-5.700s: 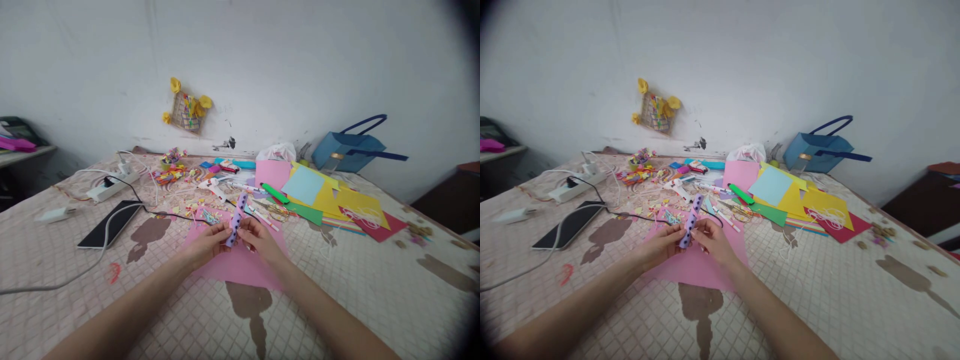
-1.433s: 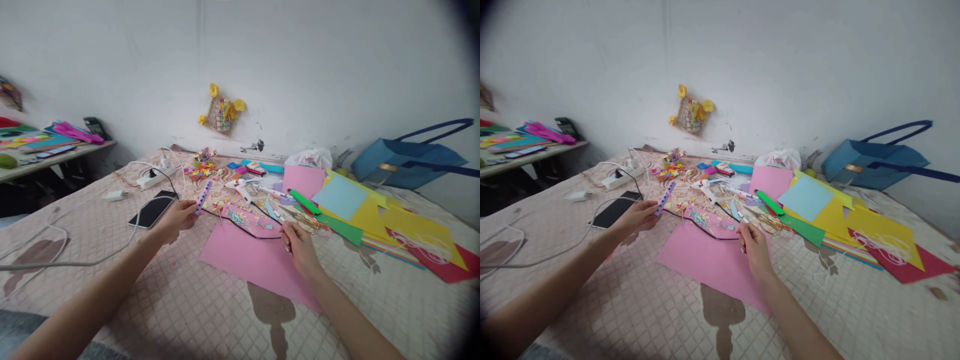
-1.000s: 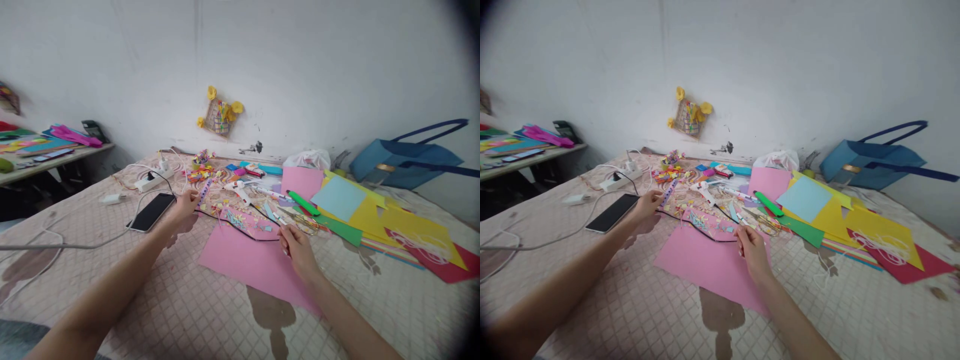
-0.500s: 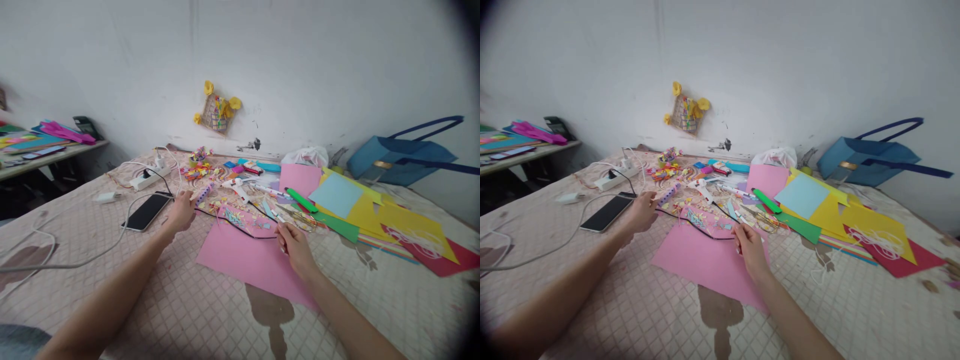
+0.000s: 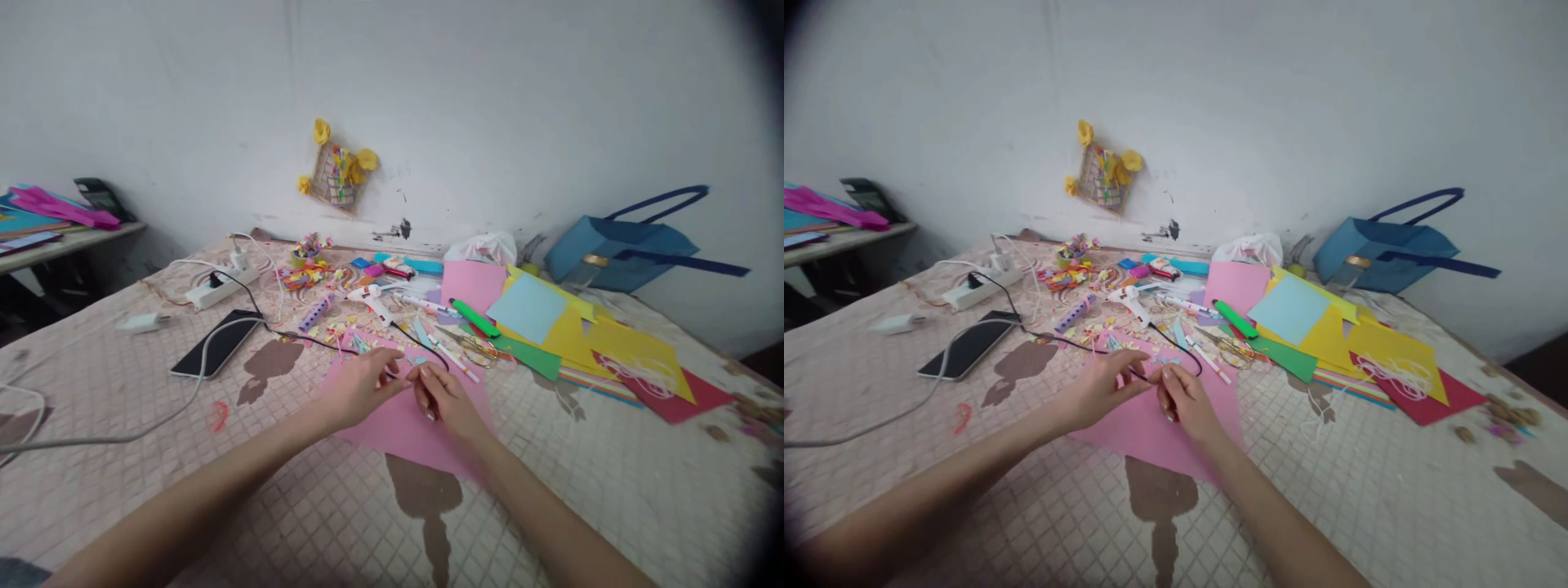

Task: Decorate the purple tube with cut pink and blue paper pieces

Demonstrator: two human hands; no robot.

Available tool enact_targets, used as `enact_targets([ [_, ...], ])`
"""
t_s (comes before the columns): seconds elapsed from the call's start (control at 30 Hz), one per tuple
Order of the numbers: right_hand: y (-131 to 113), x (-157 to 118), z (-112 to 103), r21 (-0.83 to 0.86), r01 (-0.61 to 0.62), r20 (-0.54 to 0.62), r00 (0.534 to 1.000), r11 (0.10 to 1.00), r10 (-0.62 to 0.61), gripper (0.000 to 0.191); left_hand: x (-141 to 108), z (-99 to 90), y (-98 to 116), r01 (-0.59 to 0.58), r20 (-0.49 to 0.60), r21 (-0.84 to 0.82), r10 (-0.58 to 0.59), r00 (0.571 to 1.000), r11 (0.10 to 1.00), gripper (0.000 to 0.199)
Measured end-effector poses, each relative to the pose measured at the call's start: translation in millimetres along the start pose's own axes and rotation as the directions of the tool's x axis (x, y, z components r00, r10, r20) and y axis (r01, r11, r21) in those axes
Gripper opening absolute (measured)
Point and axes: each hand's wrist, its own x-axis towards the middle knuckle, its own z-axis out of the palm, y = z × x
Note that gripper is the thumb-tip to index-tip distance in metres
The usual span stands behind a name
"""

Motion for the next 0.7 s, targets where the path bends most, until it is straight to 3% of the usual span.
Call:
enact_targets([
  [0.07,1.3,-1.4,2.3,-0.059,0.014,0.01,1.0,0.998,-0.013,0.032,5.5,12.2,8.3,-0.079,0.092,0.014,0.078,0.993,0.997,0.02],
  [0.13,1.9,-2.4,2.7,-0.115,0.038,0.009,0.999,0.993,-0.037,0.033,9.1,18.7,11.5,-0.056,0.134,0.12,0.04,0.99,0.991,0.017],
  [0.23,-1.1,-2.8,-0.8,-0.186,0.073,0.043,0.997,0.98,-0.066,0.031,8.7,21.1,9.8,0.041,0.092,0.336,-0.076,0.993,0.941,0.027],
  [0.3,-4.8,-1.8,-8.1,-0.207,0.091,0.021,0.996,0.974,-0.088,0.028,5.5,20.3,7.5,0.051,0.078,0.394,-0.089,0.993,0.917,0.036],
  [0.37,-7.9,0.3,-21.0,-0.243,0.097,-0.095,0.988,0.965,-0.124,0.027,1.7,19.2,5.7,0.022,0.096,0.356,-0.06,0.994,0.934,0.039],
  [0.47,-8.8,7.3,-47.4,-0.47,0.06,-0.326,0.915,0.881,-0.236,0.028,-3.7,18.7,4.8,-0.112,0.156,0.158,0.088,0.984,0.981,0.027],
  [0.57,-5.7,23.8,-69.6,-0.574,0.034,-0.349,0.894,0.818,-0.282,0.023,-9.4,19.9,6.2,-0.319,0.245,-0.058,0.323,0.914,0.946,0.022],
  [0.63,-3.3,42.2,-76.9,-0.65,0.023,-0.308,0.906,0.759,-0.291,0.016,-13.3,21.7,7.5,-0.426,0.328,-0.154,0.453,0.829,0.892,0.03],
  [0.7,-1.4,65.1,-78.7,-0.72,0.012,-0.245,0.931,0.694,-0.271,0.01,-16.4,24.5,8.1,-0.471,0.39,-0.186,0.505,0.77,0.862,0.037],
])
